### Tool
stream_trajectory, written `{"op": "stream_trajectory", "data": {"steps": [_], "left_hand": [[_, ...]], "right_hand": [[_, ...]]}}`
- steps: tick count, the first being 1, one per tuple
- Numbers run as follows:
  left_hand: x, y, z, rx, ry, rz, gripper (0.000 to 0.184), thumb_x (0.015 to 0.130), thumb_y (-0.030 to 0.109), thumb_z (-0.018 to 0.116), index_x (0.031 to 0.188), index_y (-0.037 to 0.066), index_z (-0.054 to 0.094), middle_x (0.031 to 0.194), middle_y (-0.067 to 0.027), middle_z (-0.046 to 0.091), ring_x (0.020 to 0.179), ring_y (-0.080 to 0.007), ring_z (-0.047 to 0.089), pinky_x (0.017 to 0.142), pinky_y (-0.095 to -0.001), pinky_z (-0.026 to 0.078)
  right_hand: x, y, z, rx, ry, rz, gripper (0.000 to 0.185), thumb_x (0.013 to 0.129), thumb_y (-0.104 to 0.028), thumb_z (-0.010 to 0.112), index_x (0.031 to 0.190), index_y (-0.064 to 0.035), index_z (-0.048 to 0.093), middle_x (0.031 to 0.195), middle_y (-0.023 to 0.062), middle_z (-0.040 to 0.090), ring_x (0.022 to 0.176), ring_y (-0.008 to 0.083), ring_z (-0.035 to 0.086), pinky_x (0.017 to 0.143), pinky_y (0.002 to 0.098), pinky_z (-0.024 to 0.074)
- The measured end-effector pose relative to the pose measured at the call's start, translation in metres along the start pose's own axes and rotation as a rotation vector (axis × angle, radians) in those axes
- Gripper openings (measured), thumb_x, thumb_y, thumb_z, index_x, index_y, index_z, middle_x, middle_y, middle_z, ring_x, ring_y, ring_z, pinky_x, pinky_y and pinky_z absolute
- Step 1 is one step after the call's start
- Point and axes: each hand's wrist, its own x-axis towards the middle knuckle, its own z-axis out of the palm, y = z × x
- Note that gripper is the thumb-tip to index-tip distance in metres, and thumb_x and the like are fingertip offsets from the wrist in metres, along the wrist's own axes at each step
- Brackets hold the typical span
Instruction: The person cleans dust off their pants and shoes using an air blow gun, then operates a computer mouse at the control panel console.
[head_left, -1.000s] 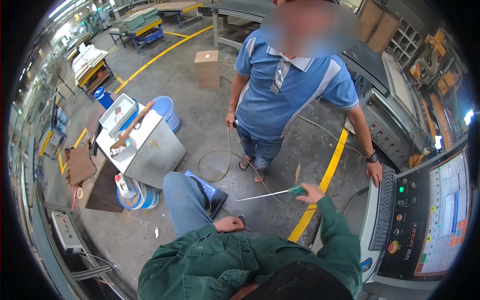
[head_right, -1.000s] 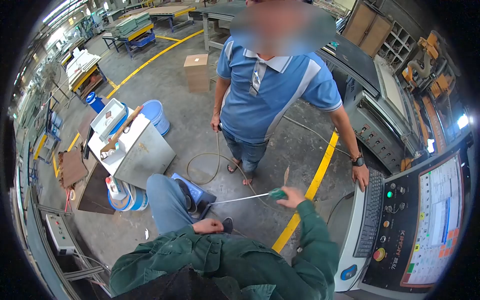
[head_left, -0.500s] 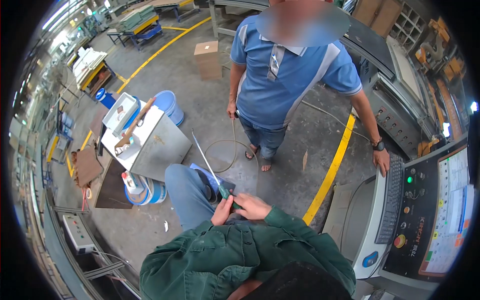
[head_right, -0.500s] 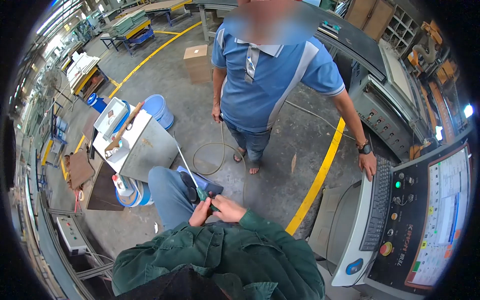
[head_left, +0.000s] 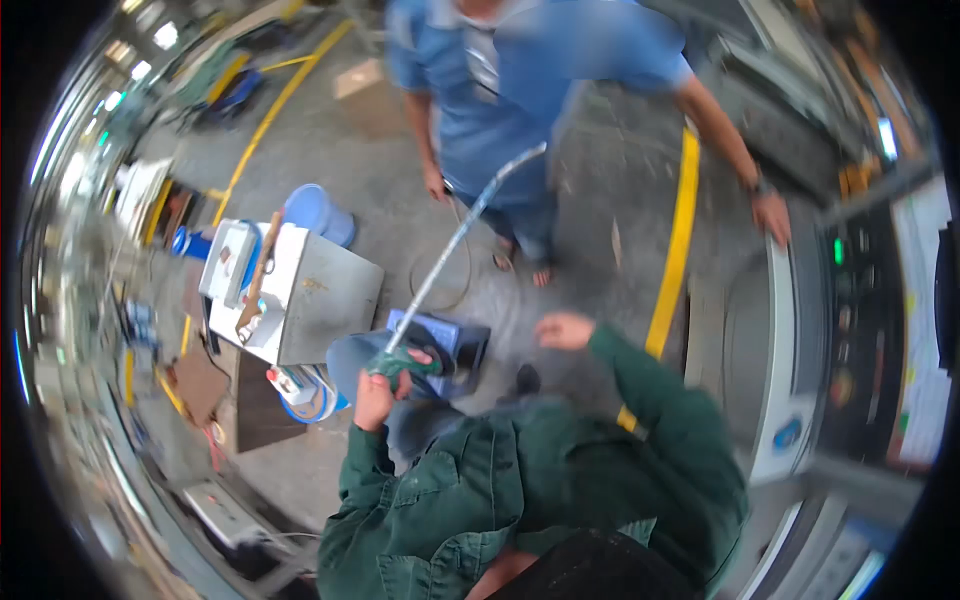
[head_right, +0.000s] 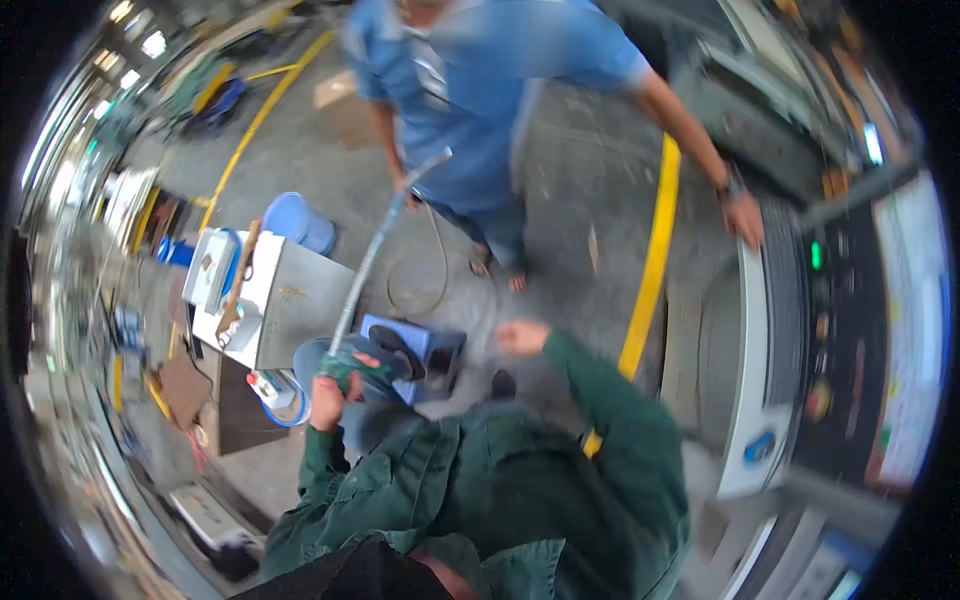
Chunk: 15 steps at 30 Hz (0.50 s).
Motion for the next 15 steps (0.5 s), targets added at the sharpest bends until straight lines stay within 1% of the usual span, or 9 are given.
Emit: {"op": "stream_trajectory", "data": {"steps": [1, 2, 3, 4, 5, 7, 12, 14, 15], "left_hand": [[0.005, 0.01, -0.008, 0.055, -0.076, -0.013, 0.078, 0.077, 0.067, 0.033, 0.096, -0.005, 0.056, 0.087, -0.0082, 0.062, 0.046, -0.0053, 0.037, 0.041, -0.0217, 0.028], [0.011, 0.024, -0.015, 0.117, -0.155, -0.08, 0.079, 0.076, 0.068, 0.034, 0.095, -0.005, 0.056, 0.087, -0.0091, 0.062, 0.049, -0.0071, 0.042, 0.045, -0.0224, 0.032], [0.019, 0.042, -0.021, 0.182, -0.237, -0.143, 0.081, 0.074, 0.07, 0.035, 0.094, -0.005, 0.057, 0.087, -0.0101, 0.063, 0.053, -0.009, 0.048, 0.048, -0.0232, 0.037], [0.03, 0.062, -0.019, 0.28, -0.336, -0.14, 0.081, 0.072, 0.07, 0.038, 0.092, -0.005, 0.058, 0.086, -0.0104, 0.063, 0.06, -0.012, 0.053, 0.054, -0.0248, 0.04], [0.042, 0.083, -0.014, 0.372, -0.423, -0.115, 0.081, 0.069, 0.071, 0.041, 0.091, -0.005, 0.059, 0.085, -0.0108, 0.063, 0.067, -0.0151, 0.058, 0.06, -0.0265, 0.044], [0.064, 0.116, 0.001, 0.526, -0.605, -0.12, 0.078, 0.066, 0.07, 0.046, 0.09, -0.003, 0.061, 0.084, -0.0111, 0.063, 0.078, -0.0196, 0.06, 0.069, -0.029, 0.045], [0.092, 0.125, 0.013, 0.624, -0.759, -0.089, 0.065, 0.067, 0.061, 0.055, 0.086, -0.001, 0.062, 0.072, -0.0096, 0.061, 0.068, -0.019, 0.059, 0.063, -0.0297, 0.045], [0.099, 0.112, 0.02, 0.869, -0.833, 0.005, 0.052, 0.072, 0.051, 0.058, 0.082, 0.0, 0.061, 0.067, -0.009, 0.059, 0.064, -0.0173, 0.058, 0.06, -0.0297, 0.044], [0.103, 0.107, 0.025, 0.868, -0.84, 0.003, 0.052, 0.072, 0.051, 0.058, 0.082, 0.0, 0.061, 0.067, -0.009, 0.059, 0.064, -0.0173, 0.058, 0.06, -0.0297, 0.044]], "right_hand": [[-0.004, 0.009, -0.007, -0.017, 0.03, 0.095, 0.031, 0.074, -0.022, 0.06, 0.099, -0.0041, 0.056, 0.095, 0.0075, 0.06, 0.089, 0.0165, 0.056, 0.08, 0.032, 0.0443], [0.002, 0.036, -0.018, -0.389, -0.002, 0.099, 0.033, 0.071, -0.025, 0.059, 0.098, -0.0048, 0.057, 0.094, 0.0098, 0.06, 0.087, 0.022, 0.057, 0.079, 0.0336, 0.0447], [-0.008, 0.034, -0.025, -0.534, 0.072, 0.146, 0.034, 0.07, -0.025, 0.058, 0.097, -0.0054, 0.058, 0.093, 0.0129, 0.06, 0.087, 0.026, 0.057, 0.078, 0.036, 0.0449], [-0.024, 0.019, -0.033, -0.461, 0.197, 0.284, 0.032, 0.068, -0.024, 0.058, 0.095, -0.0062, 0.059, 0.091, 0.0138, 0.06, 0.087, 0.0275, 0.057, 0.076, 0.0371, 0.045], [-0.024, 0.057, -0.039, -0.577, 0.261, 0.222, 0.032, 0.068, -0.022, 0.058, 0.096, -0.0062, 0.059, 0.092, 0.0141, 0.06, 0.087, 0.0294, 0.057, 0.076, 0.0386, 0.0444], [-0.05, 0.018, -0.043, -0.547, 0.369, 0.393, 0.029, 0.07, -0.021, 0.058, 0.096, -0.0067, 0.059, 0.091, 0.0132, 0.059, 0.088, 0.0301, 0.056, 0.077, 0.039, 0.0445], [-0.076, 0.03, -0.022, -0.528, 0.405, 0.492, 0.029, 0.07, -0.018, 0.059, 0.097, -0.0084, 0.058, 0.091, 0.0125, 0.057, 0.089, 0.0306, 0.055, 0.076, 0.0396, 0.0448], [-0.08, 0.03, -0.007, -0.666, 0.356, 0.538, 0.027, 0.07, -0.016, 0.058, 0.095, -0.0086, 0.057, 0.093, 0.013, 0.057, 0.09, 0.0317, 0.055, 0.076, 0.0412, 0.0445], [-0.082, 0.029, 0.001, -0.66, 0.356, 0.542, 0.027, 0.07, -0.016, 0.058, 0.095, -0.0086, 0.057, 0.093, 0.013, 0.057, 0.09, 0.0317, 0.055, 0.076, 0.0412, 0.0445]]}}
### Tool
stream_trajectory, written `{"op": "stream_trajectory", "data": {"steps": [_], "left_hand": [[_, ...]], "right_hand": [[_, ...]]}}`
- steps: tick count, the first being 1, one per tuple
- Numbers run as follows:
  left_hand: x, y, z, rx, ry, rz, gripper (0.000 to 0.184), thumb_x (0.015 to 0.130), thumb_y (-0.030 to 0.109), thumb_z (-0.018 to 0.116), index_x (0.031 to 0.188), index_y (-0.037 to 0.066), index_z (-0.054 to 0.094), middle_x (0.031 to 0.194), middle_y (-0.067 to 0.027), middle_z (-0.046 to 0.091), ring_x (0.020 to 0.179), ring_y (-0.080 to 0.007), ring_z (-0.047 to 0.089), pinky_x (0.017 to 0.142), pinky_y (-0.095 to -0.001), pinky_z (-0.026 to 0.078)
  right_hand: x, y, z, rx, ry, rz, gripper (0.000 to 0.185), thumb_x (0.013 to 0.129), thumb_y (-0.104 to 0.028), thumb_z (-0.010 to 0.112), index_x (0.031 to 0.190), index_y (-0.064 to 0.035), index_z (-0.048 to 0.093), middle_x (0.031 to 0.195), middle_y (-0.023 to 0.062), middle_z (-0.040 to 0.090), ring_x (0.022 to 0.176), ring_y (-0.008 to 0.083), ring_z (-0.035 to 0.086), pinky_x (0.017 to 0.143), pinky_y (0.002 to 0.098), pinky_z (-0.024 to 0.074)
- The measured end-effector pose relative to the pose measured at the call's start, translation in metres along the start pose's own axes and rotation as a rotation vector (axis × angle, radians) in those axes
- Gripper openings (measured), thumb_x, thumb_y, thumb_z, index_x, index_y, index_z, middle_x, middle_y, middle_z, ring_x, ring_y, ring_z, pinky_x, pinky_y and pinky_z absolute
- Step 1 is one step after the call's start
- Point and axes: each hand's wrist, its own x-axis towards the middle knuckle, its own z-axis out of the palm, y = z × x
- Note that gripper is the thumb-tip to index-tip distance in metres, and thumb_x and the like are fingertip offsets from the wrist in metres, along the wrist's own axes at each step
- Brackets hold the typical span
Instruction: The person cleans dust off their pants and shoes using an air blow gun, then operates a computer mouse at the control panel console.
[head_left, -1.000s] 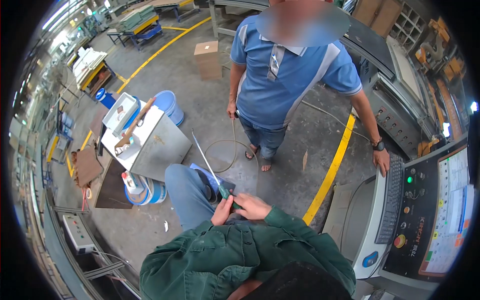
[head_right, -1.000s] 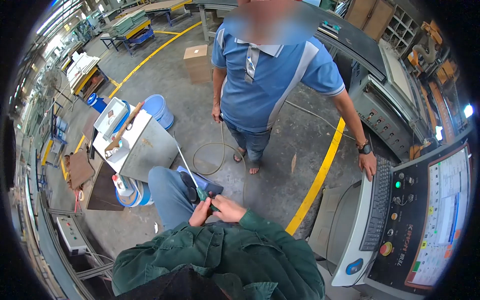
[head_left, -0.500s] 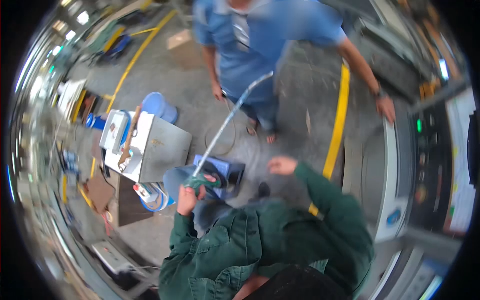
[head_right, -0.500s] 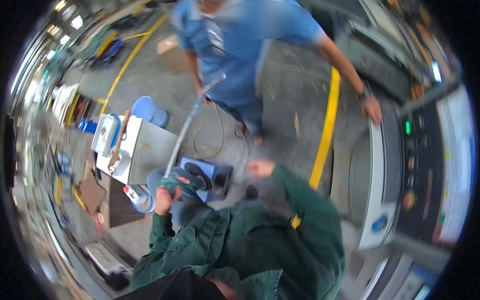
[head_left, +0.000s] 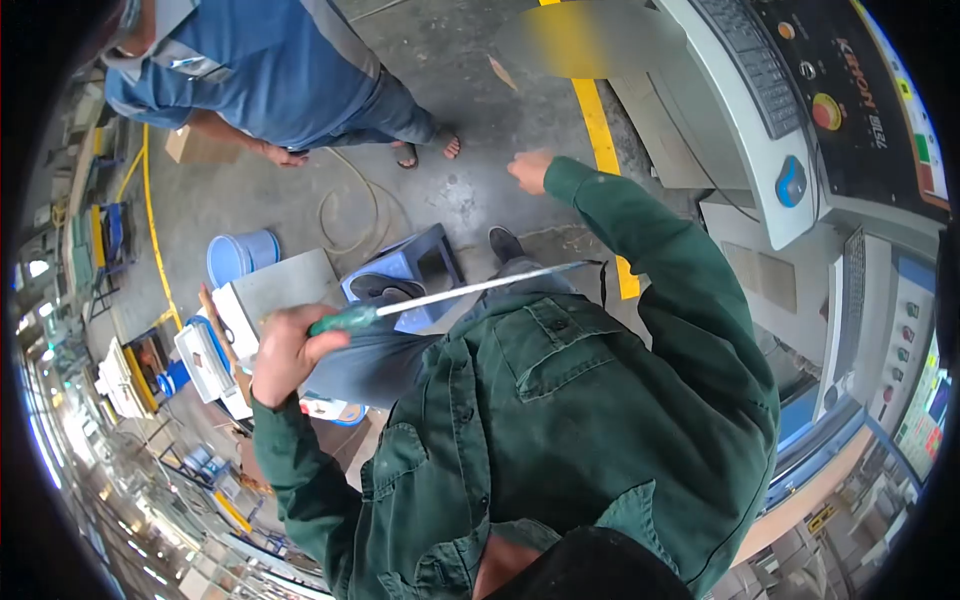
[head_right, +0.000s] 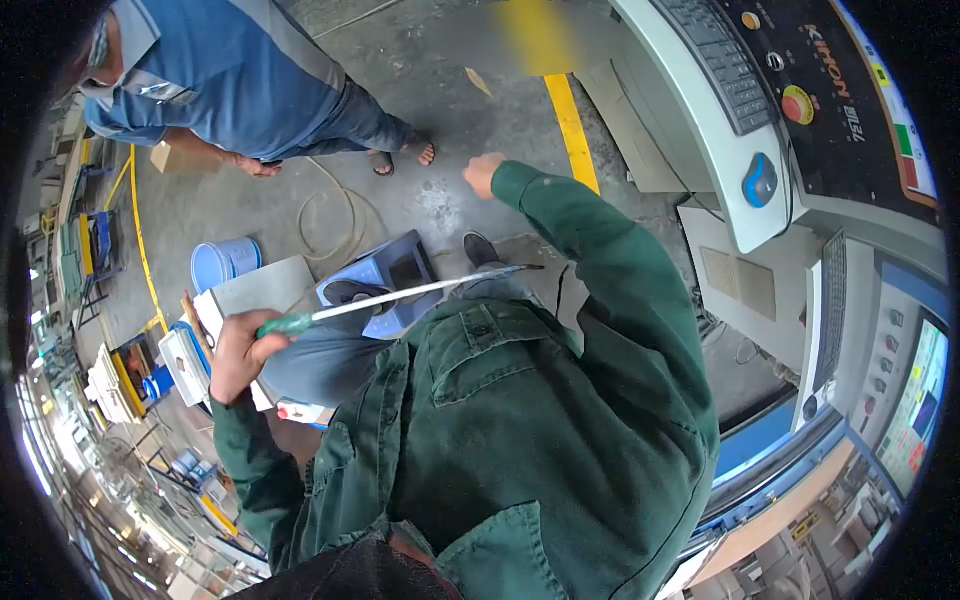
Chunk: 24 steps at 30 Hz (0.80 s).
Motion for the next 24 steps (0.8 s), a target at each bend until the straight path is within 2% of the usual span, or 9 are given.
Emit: {"op": "stream_trajectory", "data": {"steps": [2, 4, 6, 9, 11, 15, 18, 20, 24], "left_hand": [[0.018, -0.003, 0.005, 0.093, -0.1, -0.073, 0.05, 0.08, 0.049, 0.051, 0.08, 0.0, 0.061, 0.066, -0.004, 0.059, 0.061, -0.0137, 0.054, 0.058, -0.0269, 0.042], [0.029, -0.01, 0.009, -0.104, 0.01, -0.01, 0.04, 0.084, 0.039, 0.05, 0.077, 0.001, 0.06, 0.063, -0.0032, 0.058, 0.059, -0.0118, 0.051, 0.056, -0.0271, 0.04], [0.038, 0.002, -0.002, -0.181, 0.09, -0.194, 0.035, 0.085, 0.033, 0.05, 0.076, 0.001, 0.06, 0.061, -0.002, 0.057, 0.056, -0.0113, 0.05, 0.054, -0.0281, 0.039], [0.05, -0.01, 0.008, -0.004, 0.014, -0.134, 0.038, 0.086, 0.035, 0.048, 0.075, 0.001, 0.06, 0.056, -0.0038, 0.056, 0.053, -0.0137, 0.052, 0.052, -0.0296, 0.04], [0.061, -0.02, 0.004, 0.208, 0.006, -0.176, 0.043, 0.086, 0.038, 0.047, 0.071, 0.0, 0.06, 0.054, -0.0085, 0.056, 0.052, -0.0185, 0.054, 0.053, -0.0306, 0.041], [0.068, -0.025, 0.007, 0.094, 0.129, -0.176, 0.049, 0.081, 0.046, 0.051, 0.065, 0.0, 0.059, 0.05, -0.0085, 0.055, 0.049, -0.0184, 0.056, 0.052, -0.0322, 0.042], [0.082, -0.031, 0.008, 0.205, 0.079, -0.27, 0.048, 0.082, 0.044, 0.052, 0.067, -0.001, 0.06, 0.049, -0.0084, 0.055, 0.049, -0.0185, 0.056, 0.051, -0.0319, 0.043], [0.085, -0.018, 0.003, 0.236, 0.051, -0.312, 0.046, 0.082, 0.042, 0.052, 0.068, -0.001, 0.061, 0.049, -0.0087, 0.055, 0.049, -0.0183, 0.057, 0.051, -0.0311, 0.043], [0.06, 0.02, -0.02, -0.146, -0.16, -0.139, 0.035, 0.084, 0.033, 0.053, 0.076, 0.0, 0.062, 0.058, -0.0046, 0.06, 0.054, -0.0107, 0.056, 0.055, -0.0251, 0.044]], "right_hand": [[-0.015, -0.013, 0.004, -0.109, -0.024, -0.011, 0.022, 0.07, -0.015, 0.058, 0.09, -0.0081, 0.057, 0.093, 0.013, 0.057, 0.09, 0.032, 0.055, 0.077, 0.0458, 0.043], [-0.021, -0.015, 0.037, -0.129, 0.027, -0.004, 0.019, 0.071, -0.015, 0.057, 0.089, -0.009, 0.057, 0.092, 0.0118, 0.057, 0.09, 0.0303, 0.056, 0.076, 0.0462, 0.0427], [-0.028, -0.017, 0.05, -0.147, 0.081, 0.006, 0.016, 0.072, -0.015, 0.056, 0.087, -0.0099, 0.057, 0.09, 0.0107, 0.058, 0.089, 0.0285, 0.057, 0.075, 0.0466, 0.0425], [-0.036, -0.021, 0.05, -0.329, -0.113, -0.093, 0.016, 0.072, -0.014, 0.053, 0.087, -0.0113, 0.058, 0.086, 0.0086, 0.059, 0.087, 0.0244, 0.058, 0.071, 0.0435, 0.0427], [-0.037, -0.019, 0.054, -0.303, -0.003, -0.037, 0.016, 0.07, -0.015, 0.052, 0.085, -0.0117, 0.059, 0.083, 0.0067, 0.059, 0.084, 0.0216, 0.058, 0.069, 0.0395, 0.0422], [-0.056, -0.02, 0.044, -0.251, 0.175, -0.009, 0.014, 0.068, -0.017, 0.054, 0.08, -0.0109, 0.06, 0.081, 0.0061, 0.059, 0.08, 0.0219, 0.057, 0.068, 0.0386, 0.0421], [-0.062, -0.014, 0.041, -0.249, 0.5, -0.147, 0.011, 0.069, -0.017, 0.053, 0.076, -0.0112, 0.06, 0.078, 0.0054, 0.059, 0.076, 0.0231, 0.058, 0.066, 0.038, 0.0429], [-0.064, -0.005, 0.05, -0.354, 0.156, -0.083, 0.012, 0.071, -0.017, 0.052, 0.078, -0.0099, 0.06, 0.08, 0.0074, 0.06, 0.077, 0.0258, 0.058, 0.066, 0.0398, 0.0435], [-0.059, 0.019, 0.096, -0.213, -0.002, 0.054, 0.017, 0.073, -0.017, 0.05, 0.083, -0.0079, 0.061, 0.085, 0.0113, 0.06, 0.083, 0.0288, 0.057, 0.073, 0.0439, 0.0427]]}}
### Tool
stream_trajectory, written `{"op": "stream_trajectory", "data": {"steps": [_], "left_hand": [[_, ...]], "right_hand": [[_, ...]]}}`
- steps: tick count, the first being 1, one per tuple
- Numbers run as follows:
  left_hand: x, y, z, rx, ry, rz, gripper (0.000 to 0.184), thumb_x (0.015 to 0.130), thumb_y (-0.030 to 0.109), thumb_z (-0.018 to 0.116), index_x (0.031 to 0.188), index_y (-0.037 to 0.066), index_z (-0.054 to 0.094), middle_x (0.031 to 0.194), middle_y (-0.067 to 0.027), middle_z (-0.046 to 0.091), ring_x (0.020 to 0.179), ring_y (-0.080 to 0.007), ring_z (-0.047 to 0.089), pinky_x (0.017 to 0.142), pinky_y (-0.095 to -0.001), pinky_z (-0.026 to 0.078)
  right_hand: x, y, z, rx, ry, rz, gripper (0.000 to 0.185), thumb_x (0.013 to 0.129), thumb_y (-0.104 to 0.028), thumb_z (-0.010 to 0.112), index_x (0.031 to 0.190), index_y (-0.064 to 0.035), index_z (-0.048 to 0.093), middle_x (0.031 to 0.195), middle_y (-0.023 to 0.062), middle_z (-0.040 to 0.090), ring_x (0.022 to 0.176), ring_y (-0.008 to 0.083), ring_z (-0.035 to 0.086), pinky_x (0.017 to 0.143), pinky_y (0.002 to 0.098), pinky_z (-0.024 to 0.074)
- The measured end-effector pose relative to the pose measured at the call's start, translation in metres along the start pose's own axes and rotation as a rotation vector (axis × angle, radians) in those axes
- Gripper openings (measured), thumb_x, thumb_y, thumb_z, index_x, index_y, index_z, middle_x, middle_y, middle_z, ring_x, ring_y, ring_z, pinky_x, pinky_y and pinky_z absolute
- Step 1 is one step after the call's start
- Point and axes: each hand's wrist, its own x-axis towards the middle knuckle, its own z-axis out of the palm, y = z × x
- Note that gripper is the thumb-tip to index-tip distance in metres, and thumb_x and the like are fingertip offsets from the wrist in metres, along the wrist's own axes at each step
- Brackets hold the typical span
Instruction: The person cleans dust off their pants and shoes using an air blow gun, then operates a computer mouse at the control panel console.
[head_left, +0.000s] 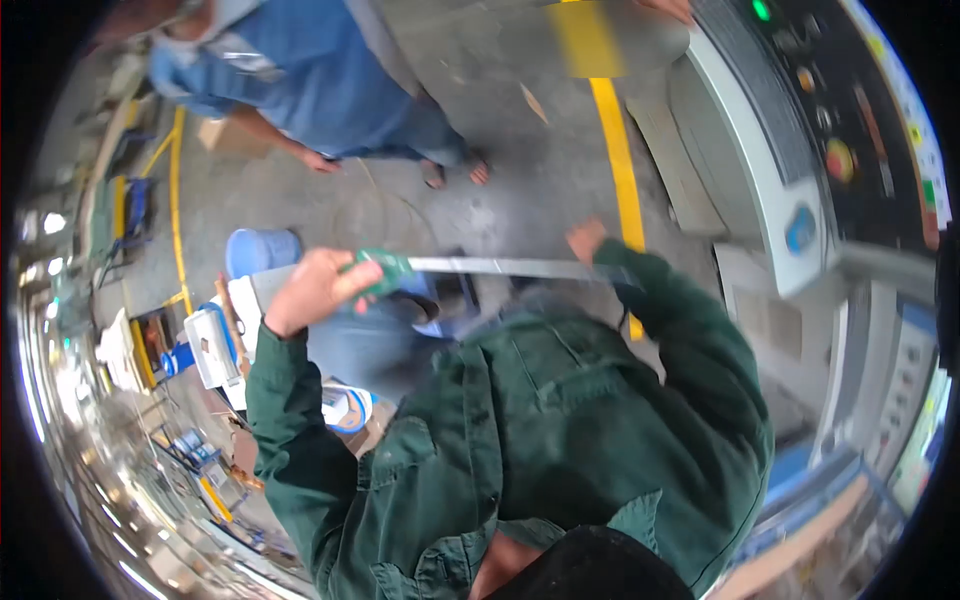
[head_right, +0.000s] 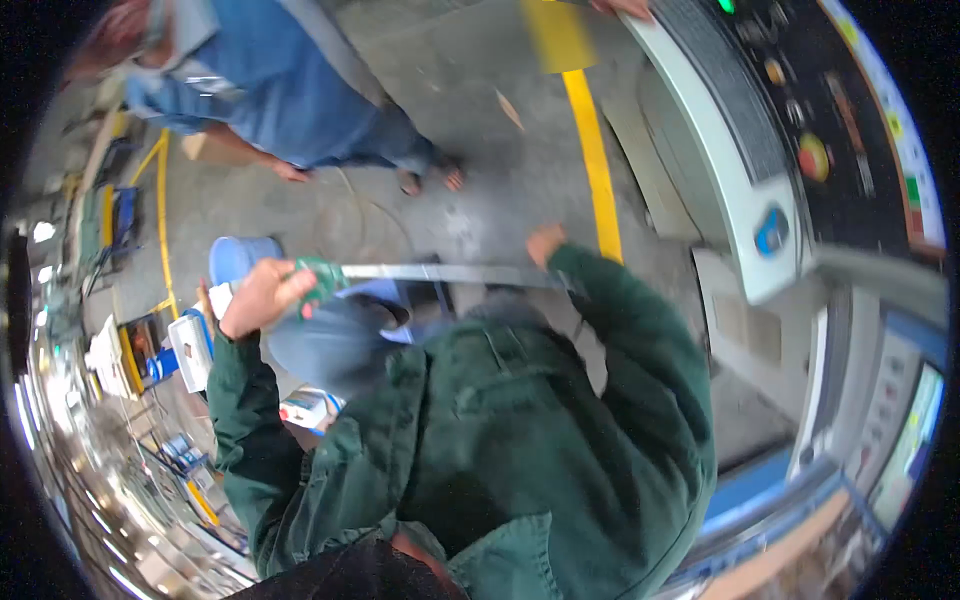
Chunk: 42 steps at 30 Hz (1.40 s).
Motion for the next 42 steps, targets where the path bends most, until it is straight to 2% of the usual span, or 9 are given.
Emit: {"op": "stream_trajectory", "data": {"steps": [1, 6, 13, 16, 21, 28, 33, 35, 42], "left_hand": [[-0.012, 0.007, -0.008, -0.063, -0.039, 0.028, 0.034, 0.084, 0.032, 0.053, 0.076, 0.0, 0.062, 0.059, -0.0041, 0.06, 0.055, -0.0102, 0.056, 0.055, -0.0248, 0.044], [-0.064, 0.028, -0.049, -0.234, -0.093, 0.201, 0.031, 0.084, 0.03, 0.055, 0.077, 0.001, 0.062, 0.059, -0.002, 0.059, 0.056, -0.0087, 0.054, 0.056, -0.0245, 0.043], [-0.052, -0.014, -0.024, 0.304, 0.077, -0.159, 0.056, 0.08, 0.055, 0.046, 0.06, 0.005, 0.06, 0.049, -0.0028, 0.056, 0.049, -0.0192, 0.056, 0.052, -0.0321, 0.043], [-0.052, -0.01, -0.017, 0.334, 0.126, -0.247, 0.052, 0.081, 0.05, 0.049, 0.063, 0.003, 0.06, 0.052, -0.004, 0.056, 0.051, -0.0157, 0.056, 0.051, -0.0292, 0.044], [-0.063, 0.005, -0.01, 0.116, -0.063, -0.013, 0.048, 0.082, 0.048, 0.05, 0.064, 0.005, 0.061, 0.054, -0.0018, 0.059, 0.054, -0.0133, 0.057, 0.053, -0.0271, 0.043], [-0.055, -0.023, -0.001, 0.038, -0.059, -0.11, 0.047, 0.079, 0.05, 0.054, 0.069, 0.006, 0.064, 0.059, -0.0032, 0.06, 0.055, -0.0166, 0.056, 0.053, -0.0284, 0.043], [-0.023, -0.069, 0.039, 0.331, -0.13, -0.003, 0.051, 0.071, 0.058, 0.056, 0.084, 0.01, 0.066, 0.074, -0.0134, 0.059, 0.074, -0.0285, 0.057, 0.065, -0.0346, 0.044], [-0.01, -0.076, 0.046, 0.259, -0.273, -0.029, 0.056, 0.071, 0.06, 0.055, 0.096, 0.011, 0.062, 0.091, -0.0146, 0.056, 0.09, -0.0289, 0.052, 0.074, -0.0345, 0.042], [0.014, -0.097, 0.078, 0.235, -0.383, 0.111, 0.063, 0.066, 0.062, 0.059, 0.098, 0.007, 0.057, 0.093, -0.0158, 0.05, 0.094, -0.0281, 0.049, 0.077, -0.034, 0.04]], "right_hand": [[-0.017, -0.002, -0.004, -0.08, 0.134, -0.048, 0.018, 0.073, -0.016, 0.049, 0.085, -0.008, 0.061, 0.084, 0.0117, 0.06, 0.083, 0.0285, 0.058, 0.073, 0.0441, 0.0434], [-0.007, -0.013, -0.007, -0.044, -0.389, -0.038, 0.025, 0.077, -0.022, 0.049, 0.094, -0.0095, 0.064, 0.099, 0.0122, 0.061, 0.094, 0.0289, 0.058, 0.076, 0.0469, 0.0446], [0.001, -0.06, -0.075, 0.276, -0.107, -0.112, 0.026, 0.073, -0.031, 0.051, 0.079, -0.0079, 0.062, 0.074, 0.0152, 0.06, 0.075, 0.0337, 0.058, 0.069, 0.0417, 0.0458], [-0.008, -0.097, -0.076, 0.483, 0.109, -0.156, 0.027, 0.073, -0.035, 0.052, 0.075, -0.0092, 0.061, 0.074, 0.0138, 0.06, 0.075, 0.0328, 0.059, 0.063, 0.0432, 0.0451], [-0.007, -0.111, -0.068, 0.297, -0.048, -0.276, 0.027, 0.074, -0.035, 0.053, 0.074, -0.0095, 0.062, 0.078, 0.0118, 0.062, 0.076, 0.0312, 0.059, 0.063, 0.0423, 0.0454], [-0.001, -0.1, -0.098, 0.61, -0.058, -0.263, 0.027, 0.076, -0.034, 0.054, 0.079, -0.0075, 0.061, 0.076, 0.0131, 0.061, 0.075, 0.0305, 0.058, 0.063, 0.0411, 0.0448], [0.008, -0.095, -0.081, 0.833, -0.089, -0.235, 0.026, 0.078, -0.031, 0.059, 0.081, -0.0054, 0.059, 0.065, 0.0046, 0.059, 0.059, 0.0129, 0.055, 0.055, 0.029, 0.0436], [0.013, -0.087, -0.064, 0.905, -0.139, -0.245, 0.025, 0.078, -0.03, 0.06, 0.08, -0.0051, 0.059, 0.064, 0.0037, 0.059, 0.058, 0.0121, 0.054, 0.054, 0.0281, 0.0432], [0.009, -0.057, -0.032, 1.047, -0.407, -0.103, 0.021, 0.078, -0.026, 0.061, 0.075, -0.0059, 0.057, 0.061, 0.0008, 0.055, 0.052, 0.0086, 0.05, 0.049, 0.0246, 0.0413]]}}
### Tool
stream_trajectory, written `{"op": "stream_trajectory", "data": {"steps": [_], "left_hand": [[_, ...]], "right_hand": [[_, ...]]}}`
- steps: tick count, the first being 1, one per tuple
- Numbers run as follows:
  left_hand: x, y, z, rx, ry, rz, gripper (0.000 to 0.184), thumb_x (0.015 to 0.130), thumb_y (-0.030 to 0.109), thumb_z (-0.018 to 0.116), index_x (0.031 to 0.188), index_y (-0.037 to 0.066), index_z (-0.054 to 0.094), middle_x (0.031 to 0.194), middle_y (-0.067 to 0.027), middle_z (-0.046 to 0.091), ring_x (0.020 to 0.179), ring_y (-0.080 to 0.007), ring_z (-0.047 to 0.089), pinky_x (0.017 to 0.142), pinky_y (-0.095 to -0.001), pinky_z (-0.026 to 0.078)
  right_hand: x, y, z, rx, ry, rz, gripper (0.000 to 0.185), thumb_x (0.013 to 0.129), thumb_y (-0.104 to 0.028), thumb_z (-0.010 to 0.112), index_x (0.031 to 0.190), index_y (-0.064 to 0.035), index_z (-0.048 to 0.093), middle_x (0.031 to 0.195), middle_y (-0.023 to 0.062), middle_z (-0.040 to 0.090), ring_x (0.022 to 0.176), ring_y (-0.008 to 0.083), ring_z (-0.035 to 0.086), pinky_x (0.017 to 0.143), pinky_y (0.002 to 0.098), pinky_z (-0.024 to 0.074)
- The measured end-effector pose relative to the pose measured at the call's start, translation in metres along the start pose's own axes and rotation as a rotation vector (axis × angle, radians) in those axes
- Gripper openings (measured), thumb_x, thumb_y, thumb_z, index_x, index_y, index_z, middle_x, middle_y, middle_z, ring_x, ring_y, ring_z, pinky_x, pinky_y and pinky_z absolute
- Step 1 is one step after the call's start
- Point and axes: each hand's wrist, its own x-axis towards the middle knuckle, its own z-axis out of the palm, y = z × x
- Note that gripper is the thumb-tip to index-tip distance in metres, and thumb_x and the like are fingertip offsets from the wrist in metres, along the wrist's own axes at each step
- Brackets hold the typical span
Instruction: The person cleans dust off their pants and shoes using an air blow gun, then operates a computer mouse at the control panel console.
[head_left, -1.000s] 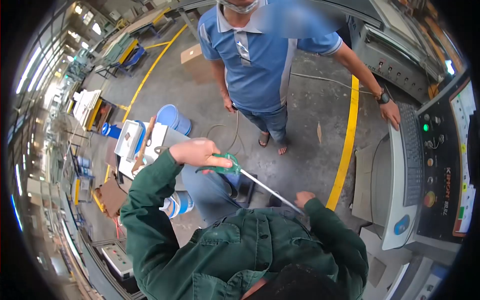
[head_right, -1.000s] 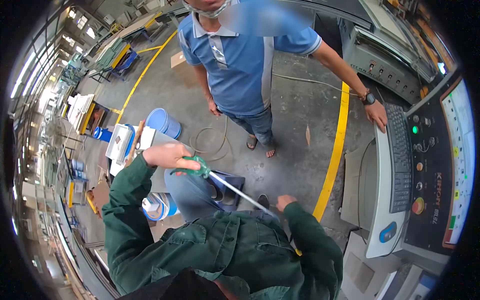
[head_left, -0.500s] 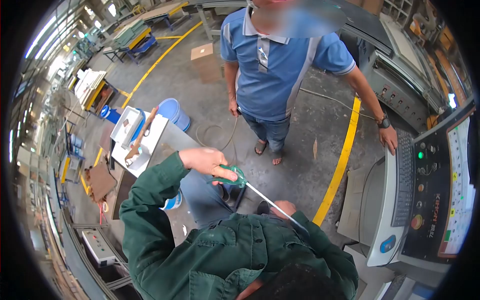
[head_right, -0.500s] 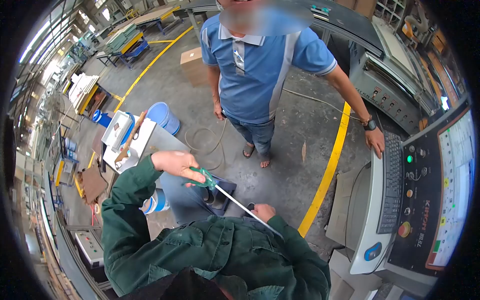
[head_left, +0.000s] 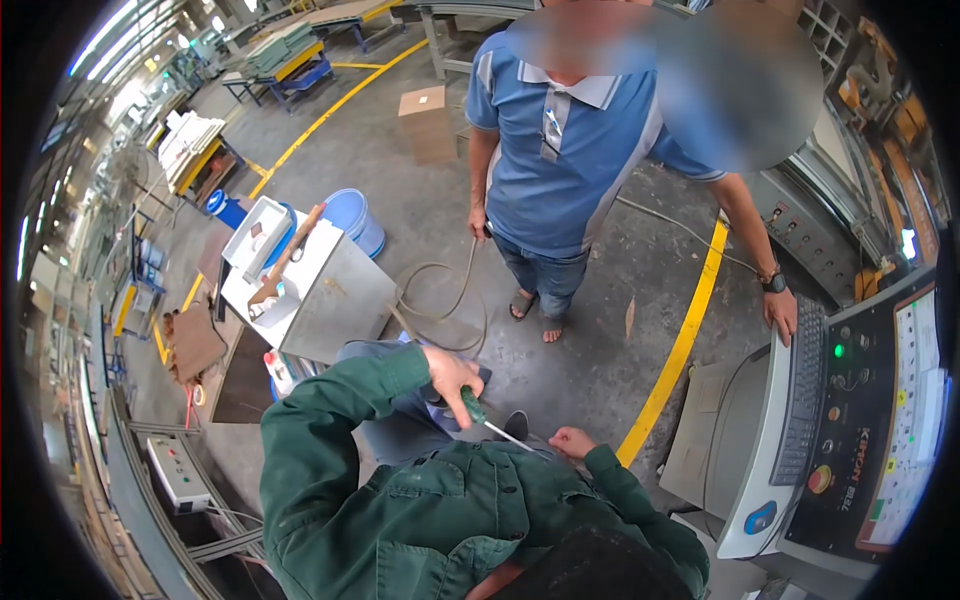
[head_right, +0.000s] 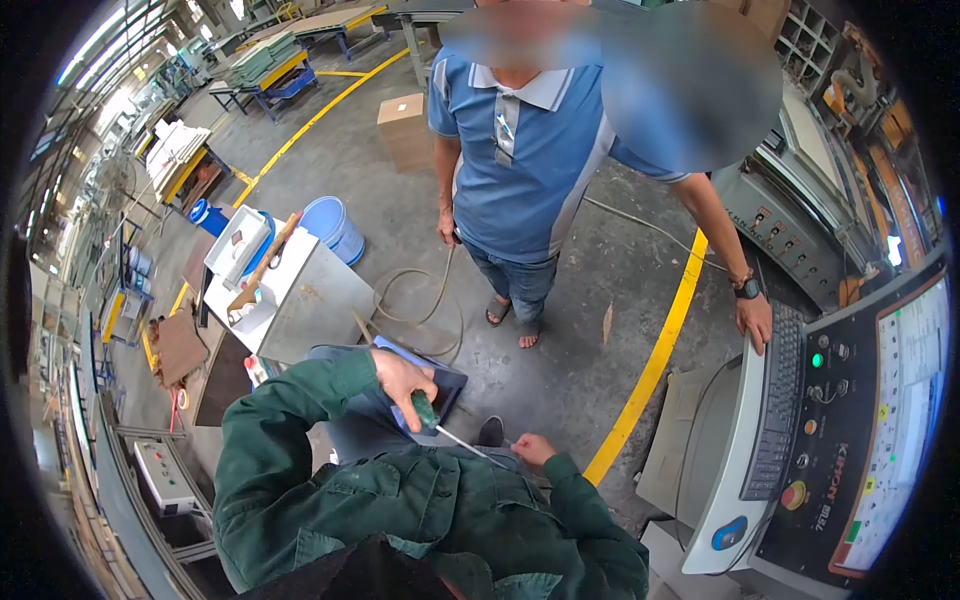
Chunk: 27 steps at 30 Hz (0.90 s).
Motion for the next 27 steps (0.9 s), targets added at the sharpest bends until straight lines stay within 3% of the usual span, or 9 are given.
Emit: {"op": "stream_trajectory", "data": {"steps": [5, 8, 10, 12, 20, 22, 24, 26, 27], "left_hand": [[-0.007, -0.006, 0.034, 0.206, 0.171, -0.111, 0.053, 0.046, 0.034, 0.073, 0.094, 0.018, 0.056, 0.093, -0.0063, 0.053, 0.092, -0.0258, 0.052, 0.069, -0.04, 0.041], [-0.025, -0.022, 0.053, 0.312, 0.27, -0.183, 0.053, 0.042, 0.03, 0.075, 0.09, 0.02, 0.056, 0.09, -0.0056, 0.053, 0.089, -0.0268, 0.053, 0.067, -0.0414, 0.042], [-0.043, -0.032, 0.067, 0.273, 0.334, -0.248, 0.05, 0.04, 0.022, 0.075, 0.086, 0.018, 0.056, 0.09, -0.0051, 0.053, 0.084, -0.0274, 0.054, 0.065, -0.0417, 0.044], [-0.064, -0.046, 0.084, 0.183, 0.462, -0.238, 0.046, 0.033, 0.014, 0.073, 0.077, 0.015, 0.058, 0.086, -0.0055, 0.054, 0.083, -0.0284, 0.055, 0.063, -0.0407, 0.045], [-0.168, -0.059, 0.125, 0.013, 1.001, -0.511, 0.032, 0.048, 0.0, 0.068, 0.075, 0.009, 0.053, 0.082, -0.0066, 0.049, 0.077, -0.0265, 0.053, 0.061, -0.0349, 0.045], [-0.187, -0.061, 0.13, -0.222, 1.258, -0.313, 0.029, 0.05, 0.006, 0.072, 0.073, 0.008, 0.053, 0.082, -0.0092, 0.052, 0.076, -0.0293, 0.052, 0.066, -0.0372, 0.044], [-0.189, -0.066, 0.137, -0.322, 1.376, -0.348, 0.032, 0.051, 0.01, 0.076, 0.073, 0.007, 0.053, 0.08, -0.009, 0.052, 0.076, -0.026, 0.054, 0.066, -0.0352, 0.044], [-0.187, -0.058, 0.128, -0.339, 1.647, -0.506, 0.033, 0.057, 0.015, 0.078, 0.074, 0.005, 0.052, 0.078, -0.0075, 0.051, 0.068, -0.0186, 0.056, 0.056, -0.0301, 0.046], [-0.178, -0.049, 0.12, -0.613, 1.825, -0.377, 0.034, 0.063, 0.02, 0.077, 0.074, 0.004, 0.05, 0.069, -0.0044, 0.051, 0.052, -0.0102, 0.054, 0.042, -0.0234, 0.042]], "right_hand": [[0.003, 0.028, -0.006, -0.089, 0.027, -0.07, 0.019, 0.078, -0.025, 0.061, 0.076, -0.0061, 0.057, 0.062, 0.001, 0.055, 0.052, 0.0088, 0.05, 0.047, 0.0249, 0.0407], [0.022, 0.046, -0.013, -0.122, -0.051, -0.031, 0.021, 0.077, -0.025, 0.062, 0.076, -0.0048, 0.057, 0.064, 0.0014, 0.056, 0.057, 0.0096, 0.051, 0.051, 0.0268, 0.0425], [-0.006, -0.018, -0.01, -0.21, -0.042, 0.047, 0.022, 0.076, -0.026, 0.061, 0.077, -0.0041, 0.059, 0.065, 0.0021, 0.057, 0.06, 0.0109, 0.053, 0.056, 0.0277, 0.0441], [0.02, 0.009, -0.011, -0.302, -0.072, 0.001, 0.024, 0.076, -0.028, 0.061, 0.078, -0.0046, 0.059, 0.067, 0.0046, 0.059, 0.063, 0.0138, 0.056, 0.058, 0.0294, 0.0451], [0.057, -0.002, -0.013, -0.507, -0.111, -0.067, 0.028, 0.074, -0.034, 0.061, 0.08, -0.0063, 0.06, 0.078, 0.0111, 0.062, 0.075, 0.0255, 0.06, 0.069, 0.0344, 0.0462], [0.056, -0.017, -0.014, -0.606, -0.108, -0.081, 0.029, 0.073, -0.035, 0.061, 0.08, -0.007, 0.06, 0.08, 0.0115, 0.062, 0.076, 0.0275, 0.06, 0.069, 0.0352, 0.0463], [0.048, -0.043, -0.013, -0.615, -0.109, -0.122, 0.028, 0.073, -0.034, 0.062, 0.081, -0.0067, 0.059, 0.078, 0.0122, 0.062, 0.076, 0.0284, 0.059, 0.068, 0.0364, 0.0462], [0.047, -0.071, -0.013, -0.623, -0.106, -0.16, 0.028, 0.073, -0.032, 0.062, 0.082, -0.0064, 0.059, 0.076, 0.0129, 0.061, 0.075, 0.0294, 0.059, 0.068, 0.0377, 0.0461], [0.049, -0.085, -0.013, -0.667, -0.045, -0.26, 0.028, 0.072, -0.03, 0.063, 0.086, -0.0067, 0.058, 0.078, 0.0112, 0.06, 0.075, 0.0264, 0.058, 0.067, 0.0356, 0.0454]]}}
